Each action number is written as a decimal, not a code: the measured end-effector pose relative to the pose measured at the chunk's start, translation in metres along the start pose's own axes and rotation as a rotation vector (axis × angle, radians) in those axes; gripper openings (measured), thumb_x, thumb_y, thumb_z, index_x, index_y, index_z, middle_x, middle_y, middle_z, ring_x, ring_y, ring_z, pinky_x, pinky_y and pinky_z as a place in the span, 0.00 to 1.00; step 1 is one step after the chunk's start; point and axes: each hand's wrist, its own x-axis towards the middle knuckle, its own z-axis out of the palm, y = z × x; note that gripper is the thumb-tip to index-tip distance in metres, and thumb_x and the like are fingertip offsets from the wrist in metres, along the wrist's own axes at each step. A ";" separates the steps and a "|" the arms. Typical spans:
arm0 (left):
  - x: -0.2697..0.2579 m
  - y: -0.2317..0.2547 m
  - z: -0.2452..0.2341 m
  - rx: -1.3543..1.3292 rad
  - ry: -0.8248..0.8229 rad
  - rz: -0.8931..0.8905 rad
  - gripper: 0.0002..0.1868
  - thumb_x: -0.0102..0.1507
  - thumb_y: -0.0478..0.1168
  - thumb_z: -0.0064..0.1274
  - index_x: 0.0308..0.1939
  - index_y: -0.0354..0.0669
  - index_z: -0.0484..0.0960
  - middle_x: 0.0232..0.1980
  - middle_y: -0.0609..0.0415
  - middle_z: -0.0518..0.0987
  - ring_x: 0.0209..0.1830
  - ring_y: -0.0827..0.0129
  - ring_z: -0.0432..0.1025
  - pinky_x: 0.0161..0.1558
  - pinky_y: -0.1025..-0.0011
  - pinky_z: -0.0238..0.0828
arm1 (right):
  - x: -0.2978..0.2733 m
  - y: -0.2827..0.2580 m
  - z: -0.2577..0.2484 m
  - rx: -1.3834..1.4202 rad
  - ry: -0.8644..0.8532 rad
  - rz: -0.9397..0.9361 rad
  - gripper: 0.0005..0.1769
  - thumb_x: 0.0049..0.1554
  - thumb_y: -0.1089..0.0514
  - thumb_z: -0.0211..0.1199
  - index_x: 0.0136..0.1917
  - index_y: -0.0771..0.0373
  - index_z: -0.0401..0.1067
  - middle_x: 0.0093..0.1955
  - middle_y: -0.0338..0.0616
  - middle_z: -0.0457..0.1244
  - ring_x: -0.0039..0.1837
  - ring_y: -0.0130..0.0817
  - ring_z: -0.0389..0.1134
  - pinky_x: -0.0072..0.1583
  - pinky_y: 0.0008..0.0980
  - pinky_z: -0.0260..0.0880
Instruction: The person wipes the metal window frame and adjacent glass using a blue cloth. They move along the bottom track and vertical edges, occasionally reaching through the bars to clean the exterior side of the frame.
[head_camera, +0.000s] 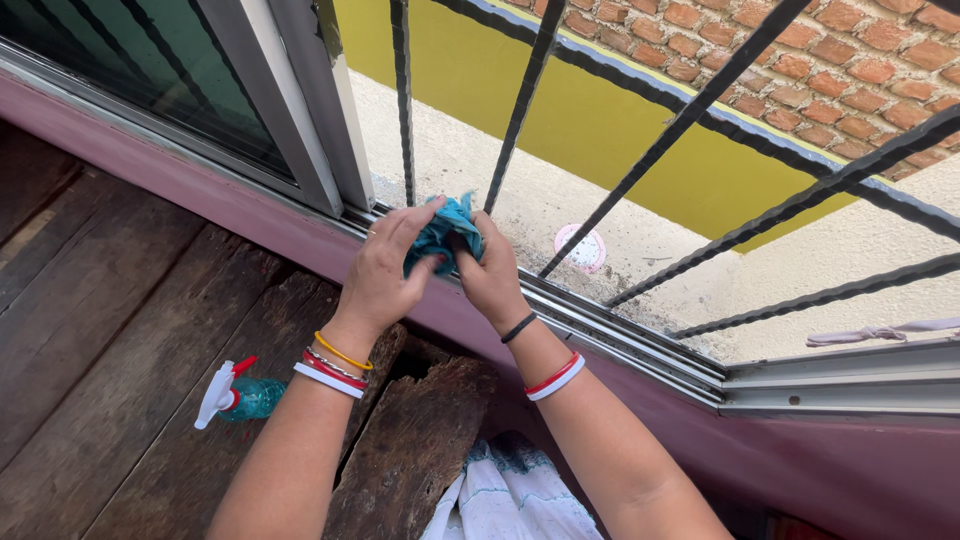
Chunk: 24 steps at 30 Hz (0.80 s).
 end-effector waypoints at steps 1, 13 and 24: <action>0.001 -0.005 0.001 0.120 0.014 0.044 0.34 0.62 0.36 0.59 0.72 0.61 0.72 0.64 0.56 0.74 0.67 0.57 0.66 0.71 0.58 0.66 | 0.002 -0.001 0.000 -0.051 0.022 0.001 0.13 0.59 0.67 0.59 0.58 0.65 0.71 0.46 0.49 0.70 0.48 0.36 0.71 0.51 0.31 0.71; 0.010 -0.045 -0.007 0.284 -0.229 0.165 0.24 0.62 0.34 0.54 0.60 0.62 0.82 0.59 0.59 0.78 0.58 0.59 0.70 0.63 0.55 0.61 | -0.019 -0.010 -0.034 -0.389 -0.036 -0.182 0.15 0.53 0.63 0.63 0.55 0.65 0.74 0.53 0.52 0.69 0.58 0.48 0.69 0.62 0.41 0.68; 0.009 -0.071 0.001 0.330 -0.015 0.139 0.16 0.56 0.36 0.55 0.45 0.56 0.90 0.56 0.54 0.79 0.63 0.56 0.67 0.63 0.55 0.58 | -0.023 0.006 -0.044 -0.395 -0.003 -0.204 0.10 0.54 0.63 0.63 0.51 0.63 0.75 0.54 0.50 0.70 0.60 0.49 0.69 0.64 0.41 0.68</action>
